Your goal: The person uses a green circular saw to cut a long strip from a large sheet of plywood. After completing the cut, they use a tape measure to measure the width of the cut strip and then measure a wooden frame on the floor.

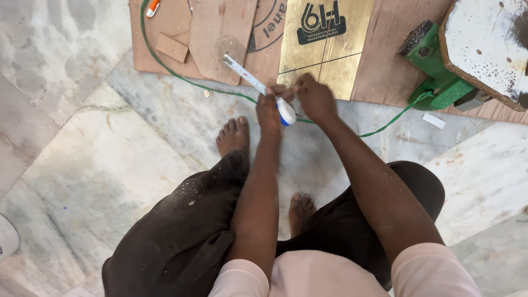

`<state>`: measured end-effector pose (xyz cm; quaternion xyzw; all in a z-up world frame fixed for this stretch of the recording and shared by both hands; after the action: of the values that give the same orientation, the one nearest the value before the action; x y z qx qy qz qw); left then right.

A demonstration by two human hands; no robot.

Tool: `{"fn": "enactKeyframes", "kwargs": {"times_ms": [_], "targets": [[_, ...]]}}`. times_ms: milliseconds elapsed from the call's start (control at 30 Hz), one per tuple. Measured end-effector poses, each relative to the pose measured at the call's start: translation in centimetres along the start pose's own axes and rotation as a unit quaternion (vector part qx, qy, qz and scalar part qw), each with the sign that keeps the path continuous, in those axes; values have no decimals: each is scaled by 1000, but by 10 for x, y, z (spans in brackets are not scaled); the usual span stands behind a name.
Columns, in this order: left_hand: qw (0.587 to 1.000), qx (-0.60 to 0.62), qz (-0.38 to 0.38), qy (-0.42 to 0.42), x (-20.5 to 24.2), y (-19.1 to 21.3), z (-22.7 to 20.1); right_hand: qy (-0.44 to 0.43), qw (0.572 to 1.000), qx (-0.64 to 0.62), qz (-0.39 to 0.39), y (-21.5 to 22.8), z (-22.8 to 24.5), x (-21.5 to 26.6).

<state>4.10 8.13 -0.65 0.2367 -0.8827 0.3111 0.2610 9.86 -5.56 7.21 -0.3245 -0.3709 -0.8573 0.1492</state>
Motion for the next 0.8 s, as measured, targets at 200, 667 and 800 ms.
{"fn": "enactKeyframes", "kwargs": {"times_ms": [200,667,800], "targets": [[867,-496,-13,-35,12,-2,-43,112,955,240,-137,30,-38,-7],[900,-435,16,4,23,1,-18,166,912,367,-83,23,-39,9],[955,-291,10,59,18,14,12,133,906,395,-72,22,-39,8]]}}
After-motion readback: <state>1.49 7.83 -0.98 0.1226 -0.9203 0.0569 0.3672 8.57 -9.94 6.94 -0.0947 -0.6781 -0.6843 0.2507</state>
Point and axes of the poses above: each hand's wrist, its own x-axis away from the middle knuckle, its own y-axis out of the back of the hand, z = x × y, the point moved 4 cm from there along -x, towards the middle knuckle
